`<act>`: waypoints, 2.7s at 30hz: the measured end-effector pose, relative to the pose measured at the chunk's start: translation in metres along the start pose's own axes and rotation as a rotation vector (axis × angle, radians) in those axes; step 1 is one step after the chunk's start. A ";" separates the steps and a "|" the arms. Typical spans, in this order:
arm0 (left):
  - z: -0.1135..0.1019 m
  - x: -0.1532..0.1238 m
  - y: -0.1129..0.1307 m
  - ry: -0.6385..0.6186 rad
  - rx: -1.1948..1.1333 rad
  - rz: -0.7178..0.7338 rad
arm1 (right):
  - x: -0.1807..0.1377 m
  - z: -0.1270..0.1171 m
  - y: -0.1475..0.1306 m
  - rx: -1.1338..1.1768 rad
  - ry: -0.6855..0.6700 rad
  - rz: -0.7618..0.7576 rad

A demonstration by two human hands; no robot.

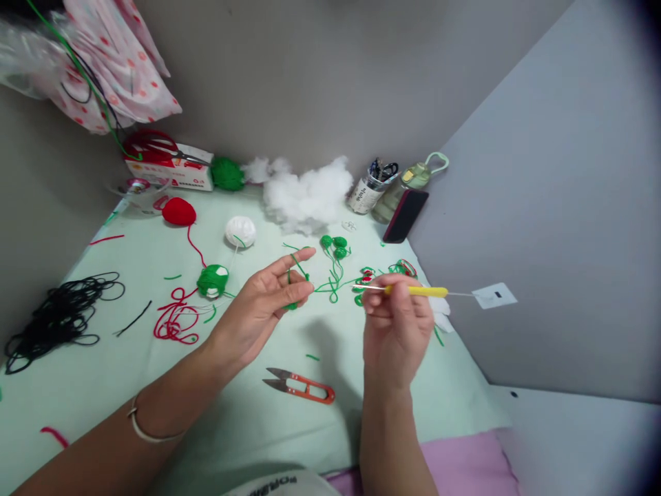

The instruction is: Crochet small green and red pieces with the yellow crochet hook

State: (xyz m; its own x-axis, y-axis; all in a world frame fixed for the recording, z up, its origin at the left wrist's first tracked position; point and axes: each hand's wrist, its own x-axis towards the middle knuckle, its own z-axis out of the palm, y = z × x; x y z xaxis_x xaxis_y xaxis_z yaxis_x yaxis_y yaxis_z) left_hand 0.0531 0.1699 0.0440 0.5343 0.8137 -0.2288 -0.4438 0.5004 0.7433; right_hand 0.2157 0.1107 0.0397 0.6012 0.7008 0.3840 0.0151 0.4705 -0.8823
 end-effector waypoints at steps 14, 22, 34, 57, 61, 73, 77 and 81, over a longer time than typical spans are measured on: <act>0.007 -0.002 -0.011 0.007 0.119 0.065 | -0.014 0.009 0.001 -0.208 -0.163 -0.145; 0.009 -0.003 -0.008 0.000 0.134 0.059 | -0.013 0.010 0.004 -0.153 -0.161 -0.162; 0.008 -0.007 -0.017 0.000 0.155 0.129 | -0.023 0.009 0.004 -0.453 -0.259 -0.541; 0.003 -0.003 -0.009 -0.080 0.125 0.075 | -0.019 0.014 0.012 -0.165 -0.188 -0.174; 0.008 -0.004 -0.009 -0.016 0.049 0.054 | -0.025 0.016 0.011 -0.305 -0.262 -0.344; 0.009 -0.006 -0.014 0.025 0.067 0.077 | -0.027 0.012 0.017 -0.547 -0.306 -0.526; 0.005 -0.004 -0.012 -0.078 -0.117 -0.132 | -0.024 0.010 0.014 -0.515 -0.206 -0.544; 0.003 -0.002 -0.007 -0.060 -0.144 -0.083 | -0.013 0.008 0.005 -0.165 -0.163 -0.152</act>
State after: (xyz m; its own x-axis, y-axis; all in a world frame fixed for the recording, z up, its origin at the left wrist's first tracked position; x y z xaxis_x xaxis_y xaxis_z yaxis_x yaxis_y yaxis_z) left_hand 0.0570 0.1640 0.0410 0.6134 0.7508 -0.2450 -0.4923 0.6061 0.6248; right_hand 0.2013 0.1088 0.0323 0.4457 0.7123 0.5422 0.2332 0.4924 -0.8386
